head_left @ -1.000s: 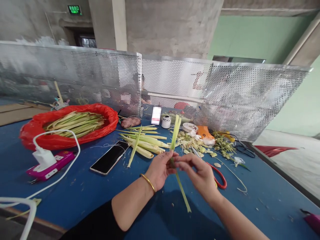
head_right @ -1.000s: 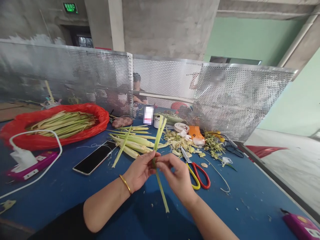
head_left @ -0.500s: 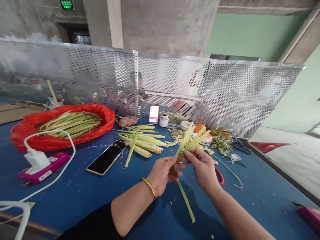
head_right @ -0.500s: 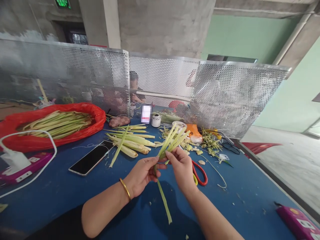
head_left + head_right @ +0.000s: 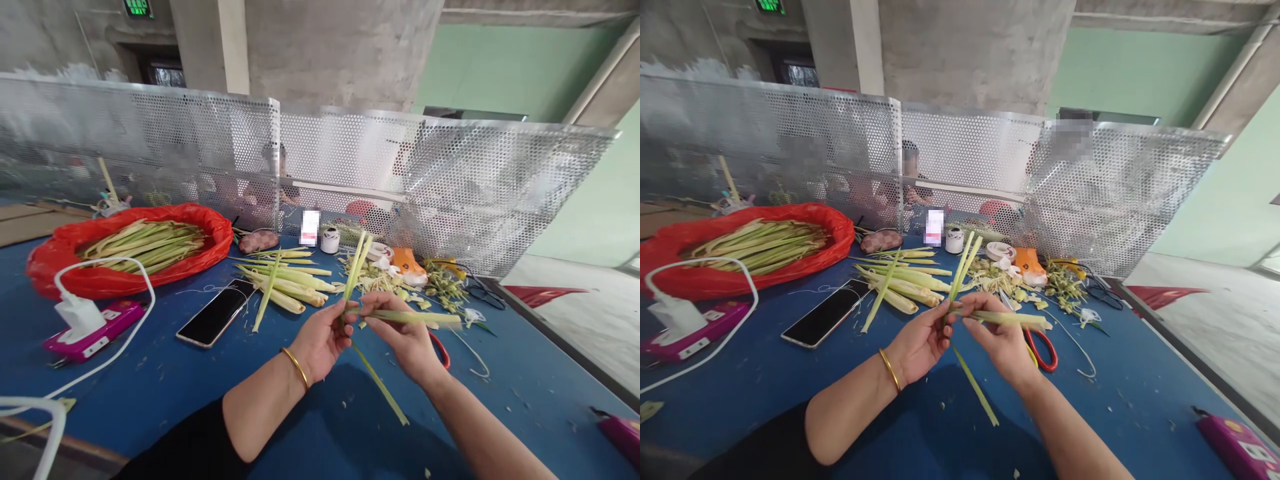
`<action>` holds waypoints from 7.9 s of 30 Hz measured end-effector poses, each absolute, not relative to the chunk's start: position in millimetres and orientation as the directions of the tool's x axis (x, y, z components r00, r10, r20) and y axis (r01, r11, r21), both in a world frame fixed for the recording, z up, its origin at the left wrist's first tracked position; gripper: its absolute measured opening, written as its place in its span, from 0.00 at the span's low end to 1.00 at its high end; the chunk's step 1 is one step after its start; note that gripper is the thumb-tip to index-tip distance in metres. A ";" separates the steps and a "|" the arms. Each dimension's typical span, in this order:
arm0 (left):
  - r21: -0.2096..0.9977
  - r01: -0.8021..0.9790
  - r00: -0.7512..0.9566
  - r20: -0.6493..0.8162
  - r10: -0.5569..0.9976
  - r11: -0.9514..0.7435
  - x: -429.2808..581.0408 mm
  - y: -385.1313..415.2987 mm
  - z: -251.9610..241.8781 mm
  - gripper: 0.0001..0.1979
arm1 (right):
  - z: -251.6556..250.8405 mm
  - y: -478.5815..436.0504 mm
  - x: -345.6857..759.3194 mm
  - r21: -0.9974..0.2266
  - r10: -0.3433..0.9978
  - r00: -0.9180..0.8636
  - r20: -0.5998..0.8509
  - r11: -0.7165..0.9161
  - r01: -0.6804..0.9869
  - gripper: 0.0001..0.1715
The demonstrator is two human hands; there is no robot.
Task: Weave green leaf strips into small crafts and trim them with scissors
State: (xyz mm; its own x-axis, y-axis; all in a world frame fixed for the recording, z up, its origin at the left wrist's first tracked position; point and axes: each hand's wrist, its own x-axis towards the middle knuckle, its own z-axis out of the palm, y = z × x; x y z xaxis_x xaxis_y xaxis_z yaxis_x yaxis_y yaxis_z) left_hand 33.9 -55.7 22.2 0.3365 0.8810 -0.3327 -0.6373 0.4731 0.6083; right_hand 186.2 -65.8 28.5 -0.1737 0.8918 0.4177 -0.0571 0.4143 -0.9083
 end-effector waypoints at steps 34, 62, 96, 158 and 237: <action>0.988 -0.063 0.276 -0.120 0.954 0.142 49.0 -70.5 15.4 0.15 | 31.2 -70.6 179.4 -0.297 0.639 -0.442 0.629 0.724 0.623 0.13; 0.840 -0.307 0.402 -0.312 0.861 0.448 27.0 -57.4 29.9 0.09 | 17.8 -41.9 203.3 -0.683 0.831 -0.178 0.526 0.538 0.494 0.10; 0.826 -0.419 0.333 -0.247 0.910 0.378 14.1 -45.6 30.6 0.09 | 23.9 -44.9 211.1 -0.761 0.865 -0.498 0.057 0.361 0.540 0.16; 0.755 -0.321 0.351 -0.466 0.812 0.572 15.7 -46.0 28.9 0.12 | 25.9 -89.0 178.0 0.172 0.230 -0.608 0.760 0.830 0.530 0.09; 0.977 -0.022 0.437 -0.182 0.881 0.212 24.9 -60.8 38.0 0.11 | 36.8 -73.5 181.6 -0.983 0.959 -0.213 0.186 0.184 -0.028 0.13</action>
State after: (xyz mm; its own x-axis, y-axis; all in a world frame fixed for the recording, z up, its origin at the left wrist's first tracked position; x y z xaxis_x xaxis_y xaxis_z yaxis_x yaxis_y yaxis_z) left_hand 24.9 -60.8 38.0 0.4373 0.8808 -0.1816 -0.0222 0.2124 0.9769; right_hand 181.6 -73.5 36.8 -0.2134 0.9591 0.1858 -0.0280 0.1841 -0.9825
